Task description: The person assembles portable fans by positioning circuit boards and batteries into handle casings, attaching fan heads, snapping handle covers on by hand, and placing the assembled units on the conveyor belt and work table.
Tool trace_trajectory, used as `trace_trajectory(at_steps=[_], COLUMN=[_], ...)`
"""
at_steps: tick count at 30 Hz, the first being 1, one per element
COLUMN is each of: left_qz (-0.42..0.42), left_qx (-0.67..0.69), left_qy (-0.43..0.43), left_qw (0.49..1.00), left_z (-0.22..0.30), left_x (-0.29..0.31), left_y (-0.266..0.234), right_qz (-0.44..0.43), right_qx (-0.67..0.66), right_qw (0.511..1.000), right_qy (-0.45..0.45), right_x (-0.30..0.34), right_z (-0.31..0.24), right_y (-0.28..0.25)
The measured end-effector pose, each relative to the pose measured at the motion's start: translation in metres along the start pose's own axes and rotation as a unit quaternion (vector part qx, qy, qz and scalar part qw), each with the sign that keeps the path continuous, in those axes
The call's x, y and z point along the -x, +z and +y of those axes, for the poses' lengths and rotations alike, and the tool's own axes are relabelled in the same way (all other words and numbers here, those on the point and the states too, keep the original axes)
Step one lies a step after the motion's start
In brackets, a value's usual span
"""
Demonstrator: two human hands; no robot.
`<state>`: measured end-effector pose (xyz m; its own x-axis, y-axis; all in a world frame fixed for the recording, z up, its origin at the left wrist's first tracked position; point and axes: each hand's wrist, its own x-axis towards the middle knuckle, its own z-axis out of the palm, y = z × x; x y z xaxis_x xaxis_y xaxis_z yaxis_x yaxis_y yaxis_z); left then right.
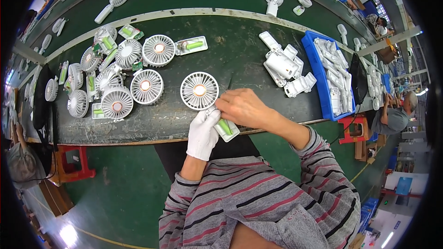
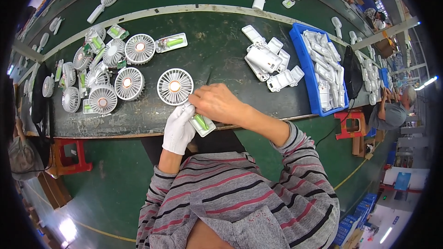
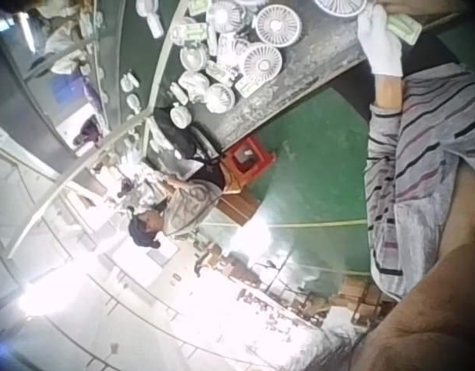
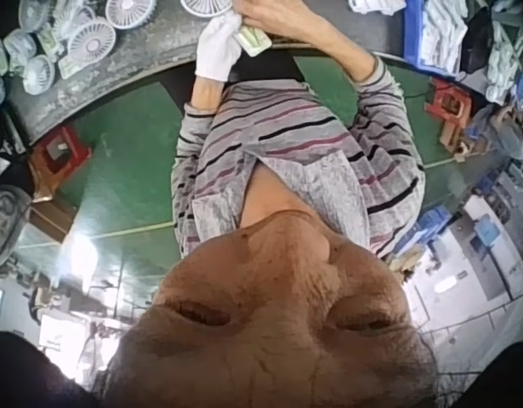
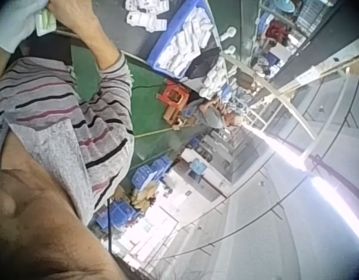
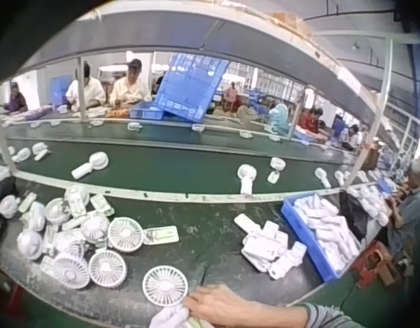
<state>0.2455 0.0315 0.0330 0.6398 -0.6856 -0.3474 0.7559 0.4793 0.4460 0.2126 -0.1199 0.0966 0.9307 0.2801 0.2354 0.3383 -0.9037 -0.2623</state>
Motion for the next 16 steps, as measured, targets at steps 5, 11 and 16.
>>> trace_trajectory(at_steps=[5, 11, 16], left_qz=[0.016, 0.019, 0.06], left_qx=[0.006, 0.039, 0.044], left_qy=[-0.007, 0.033, 0.052], left_qw=[1.0, 0.999, 0.996], left_z=[0.0, -0.002, -0.002], left_x=[-0.001, -0.002, -0.007], left_y=[-0.004, -0.004, 0.003], right_qz=[0.008, -0.099, 0.091], right_qx=[0.046, -0.239, 0.019], right_qw=[0.998, 0.959, 0.971], right_qy=[-0.038, 0.115, 0.221], right_x=[-0.001, 0.005, 0.021], right_z=[-0.003, 0.015, 0.063], right_y=[0.004, -0.023, -0.038])
